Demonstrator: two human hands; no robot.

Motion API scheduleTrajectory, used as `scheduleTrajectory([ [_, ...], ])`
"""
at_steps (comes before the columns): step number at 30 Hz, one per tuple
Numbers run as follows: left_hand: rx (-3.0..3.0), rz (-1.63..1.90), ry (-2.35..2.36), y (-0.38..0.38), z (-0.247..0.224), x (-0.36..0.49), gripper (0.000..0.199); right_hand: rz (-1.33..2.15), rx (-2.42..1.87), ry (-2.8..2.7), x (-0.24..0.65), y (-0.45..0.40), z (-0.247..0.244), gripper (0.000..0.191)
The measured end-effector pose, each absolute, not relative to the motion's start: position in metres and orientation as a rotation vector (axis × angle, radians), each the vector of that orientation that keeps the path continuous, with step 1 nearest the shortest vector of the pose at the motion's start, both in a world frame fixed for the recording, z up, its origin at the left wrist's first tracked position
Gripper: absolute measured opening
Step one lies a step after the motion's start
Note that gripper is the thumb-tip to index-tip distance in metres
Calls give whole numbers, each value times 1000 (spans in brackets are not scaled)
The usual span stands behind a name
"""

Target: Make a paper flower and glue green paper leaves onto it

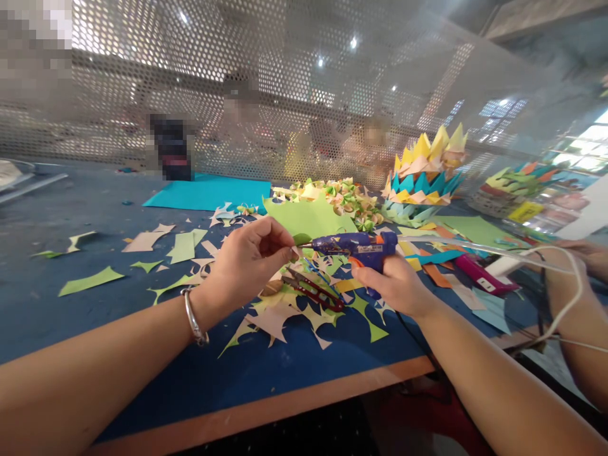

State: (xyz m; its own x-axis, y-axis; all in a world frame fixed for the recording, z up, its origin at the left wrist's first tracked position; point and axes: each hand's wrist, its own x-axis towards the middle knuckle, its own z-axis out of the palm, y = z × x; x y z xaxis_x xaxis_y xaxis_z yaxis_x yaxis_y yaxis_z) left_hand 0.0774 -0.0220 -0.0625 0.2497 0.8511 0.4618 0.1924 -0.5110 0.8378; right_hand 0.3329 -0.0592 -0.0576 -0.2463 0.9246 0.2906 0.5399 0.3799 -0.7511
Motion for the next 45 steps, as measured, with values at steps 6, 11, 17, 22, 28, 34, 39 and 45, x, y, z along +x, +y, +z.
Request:
scheduleTrajectory([
  [6,1883,1275,960,-22,-63,77,11,677,-1267,-1898,335,-59,-60,28],
  [11,1877,1274,970,-23,-62,78,12,656,-1269,-1904,334,-59,-59,25],
  [17,1863,1287,966,-23,-61,79,12,649,-1275,-1900,333,-58,-59,23],
  [22,1872,1289,977,-22,-61,79,12,645,-1270,-1911,334,-58,-58,22],
  [28,1867,1288,954,-23,-62,78,11,613,-1299,-1911,335,-59,-59,22],
  [34,1837,1292,931,-23,-61,78,11,612,-1293,-1901,335,-58,-58,20],
  [39,1786,1304,913,-22,-62,78,12,580,-1295,-1919,336,-58,-59,22],
  [45,1751,1296,924,-22,-61,78,13,589,-1294,-1915,336,-58,-58,24],
])
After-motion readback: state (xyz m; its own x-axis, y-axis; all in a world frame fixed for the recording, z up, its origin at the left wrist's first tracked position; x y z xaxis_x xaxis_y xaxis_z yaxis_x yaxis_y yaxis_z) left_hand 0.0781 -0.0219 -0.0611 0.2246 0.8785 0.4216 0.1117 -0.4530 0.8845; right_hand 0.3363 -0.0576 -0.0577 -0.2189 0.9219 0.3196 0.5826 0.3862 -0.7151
